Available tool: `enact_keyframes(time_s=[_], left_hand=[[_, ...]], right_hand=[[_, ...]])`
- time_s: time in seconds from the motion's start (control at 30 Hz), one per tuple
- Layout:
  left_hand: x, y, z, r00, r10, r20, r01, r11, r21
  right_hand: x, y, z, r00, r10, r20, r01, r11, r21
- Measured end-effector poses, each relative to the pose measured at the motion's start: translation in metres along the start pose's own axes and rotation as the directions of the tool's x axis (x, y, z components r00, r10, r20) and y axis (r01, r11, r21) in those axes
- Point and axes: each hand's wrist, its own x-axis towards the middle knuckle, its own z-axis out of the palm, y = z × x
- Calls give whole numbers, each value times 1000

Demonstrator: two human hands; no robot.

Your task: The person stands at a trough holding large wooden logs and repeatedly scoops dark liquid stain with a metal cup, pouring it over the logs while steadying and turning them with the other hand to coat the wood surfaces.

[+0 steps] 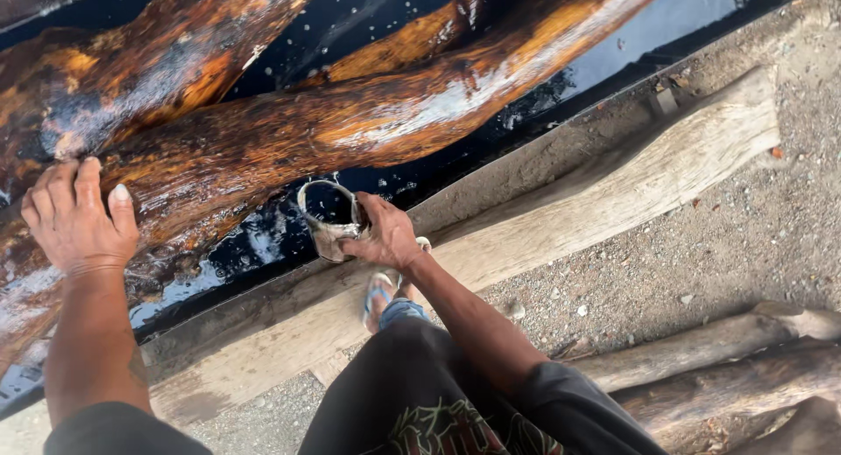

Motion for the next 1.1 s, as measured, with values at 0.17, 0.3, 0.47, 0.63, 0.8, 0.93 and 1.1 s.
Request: enact_keyframes(time_s=[0.17,0.3,0.47,0.63,0.8,0.93,1.1], left_hand=[[2,7,-8,999,31,-23,-28,992,123],[6,12,-11,1000,18,19,-19,998,52],[10,24,-21,992,-109,59,120,959,-256],[8,33,-38,991,-96,89,101,993,-60],[13,52,-42,912,-304,273,361,913,-189],[19,65,-47,832,-410,374,515,822,-245],[27,61,-53,804,-394,445,528,818,-229]], right_hand=[[-2,17,-30,964,234,-128,-200,953,229],[5,39,-44,931,309,-195,-183,857,481],[10,48,-65,891,400,-215,-200,771,605],[11,45,-96,849,521,-87,-239,526,816],[11,40,-108,834,546,-74,-278,532,800],[7,30,-87,885,358,-297,-103,774,625],[13,21,-62,966,89,-242,-91,996,3]])
